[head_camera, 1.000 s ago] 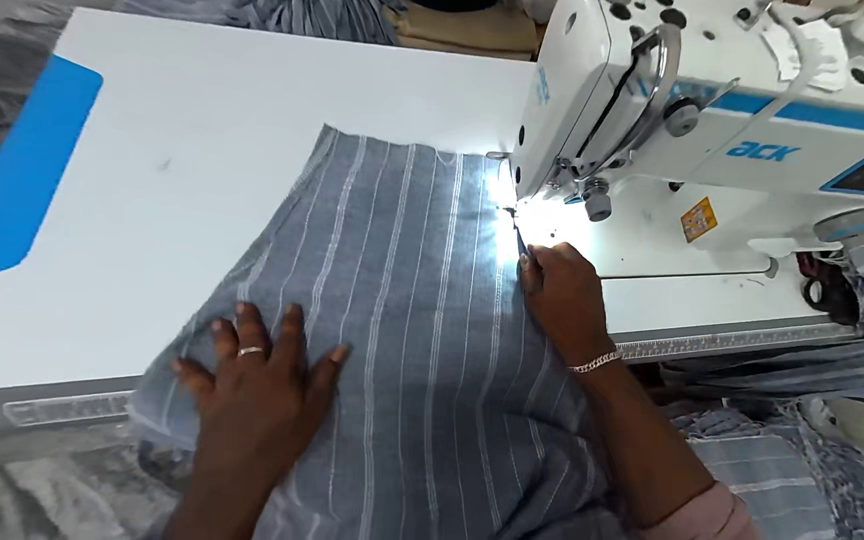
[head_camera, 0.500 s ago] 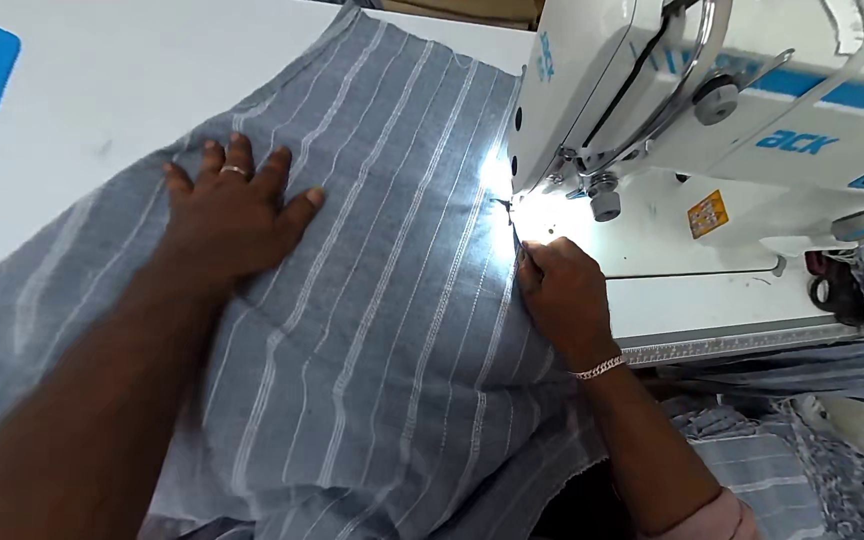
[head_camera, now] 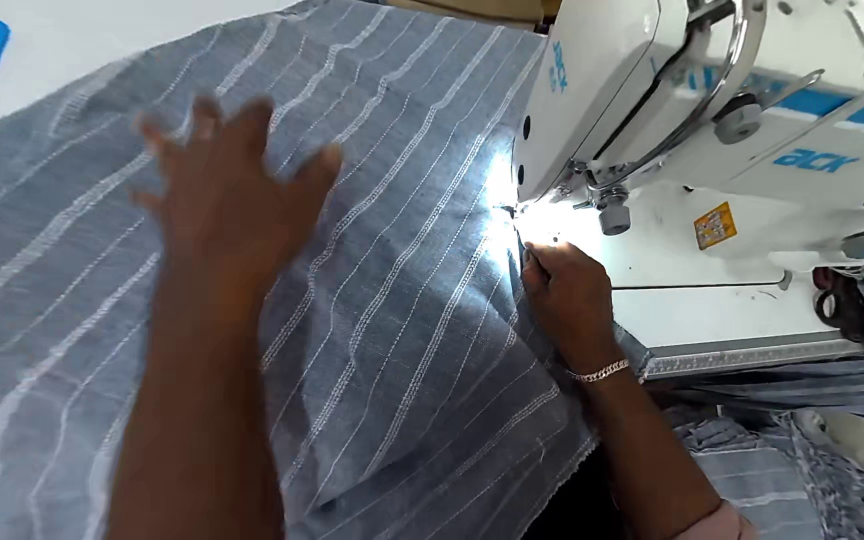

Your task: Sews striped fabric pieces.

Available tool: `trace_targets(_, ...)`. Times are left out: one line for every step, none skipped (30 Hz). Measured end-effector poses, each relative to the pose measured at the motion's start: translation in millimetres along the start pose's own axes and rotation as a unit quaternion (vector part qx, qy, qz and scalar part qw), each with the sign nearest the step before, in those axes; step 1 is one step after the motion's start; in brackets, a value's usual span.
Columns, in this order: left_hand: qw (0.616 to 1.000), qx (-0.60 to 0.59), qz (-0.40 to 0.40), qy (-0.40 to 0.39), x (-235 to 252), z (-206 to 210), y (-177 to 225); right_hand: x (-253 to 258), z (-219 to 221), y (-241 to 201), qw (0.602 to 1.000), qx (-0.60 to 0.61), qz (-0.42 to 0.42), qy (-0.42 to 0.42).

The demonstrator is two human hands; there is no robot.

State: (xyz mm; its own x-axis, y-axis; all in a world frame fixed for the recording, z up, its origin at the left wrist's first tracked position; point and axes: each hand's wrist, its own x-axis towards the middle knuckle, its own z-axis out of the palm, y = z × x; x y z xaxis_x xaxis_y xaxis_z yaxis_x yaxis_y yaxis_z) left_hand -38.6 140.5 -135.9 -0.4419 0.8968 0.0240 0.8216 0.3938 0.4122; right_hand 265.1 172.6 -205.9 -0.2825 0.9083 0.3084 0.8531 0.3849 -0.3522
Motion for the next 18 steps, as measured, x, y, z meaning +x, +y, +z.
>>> trace_targets(0.999,-0.008,-0.036,-0.009,-53,-6,-13,0,1,1,1.0,0.002,-0.001,0.004)
trace_targets(0.998,-0.007,-0.062,-0.009,-93,-3,-31,0,1,1,1.0,0.002,-0.005,0.012)
trace_targets(0.997,0.012,-0.081,-0.006,-117,8,-50,0,2,3,1.0,0.004,-0.01,0.02)
trace_targets(0.995,0.042,-0.093,-0.007,-124,18,-65,-1,2,4,1.0,0.004,-0.014,0.024)
trace_targets(0.992,0.071,-0.103,0.0,-116,25,-73,-1,2,4,0.999,0.004,-0.02,0.027)
trace_targets(0.991,0.091,-0.102,0.004,-98,27,-79,0,3,4,0.999,0.003,-0.024,0.032)
trace_targets(0.991,0.1,-0.088,0.0,-74,24,-83,2,3,3,0.999,0.003,-0.024,0.033)
trace_targets(0.992,0.109,-0.068,-0.007,-46,20,-86,2,3,2,0.999,0.005,-0.02,0.034)
trace_targets(0.992,0.114,-0.048,-0.018,-18,17,-88,1,3,1,0.999,0.006,-0.014,0.03)
trace_targets(0.993,0.115,-0.024,-0.027,12,15,-89,0,2,1,1.0,0.004,-0.007,0.027)
trace_targets(0.993,0.114,0.006,-0.033,42,15,-89,-1,2,1,1.0,0.001,-0.003,0.026)
trace_targets(0.992,0.115,0.039,-0.036,72,17,-90,-2,1,1,1.0,0.0,-0.002,0.027)
trace_targets(0.99,0.115,0.067,-0.036,99,20,-91,-3,2,0,1.0,-0.001,-0.001,0.028)
trace_targets(0.989,0.114,0.09,-0.031,125,22,-91,-4,2,-1,1.0,-0.004,0.0,0.029)
trace_targets(0.988,0.117,0.098,-0.023,147,25,-87,-4,2,-2,1.0,-0.005,0.001,0.03)
trace_targets(0.989,0.121,0.085,-0.016,161,27,-76,-5,2,-2,1.0,-0.007,0.001,0.03)
trace_targets(0.991,0.118,0.066,-0.005,169,28,-62,-5,2,-2,1.0,-0.007,0.0,0.03)
trace_targets(0.993,0.11,0.04,0.008,175,30,-47,-6,3,-1,0.999,-0.007,-0.001,0.034)
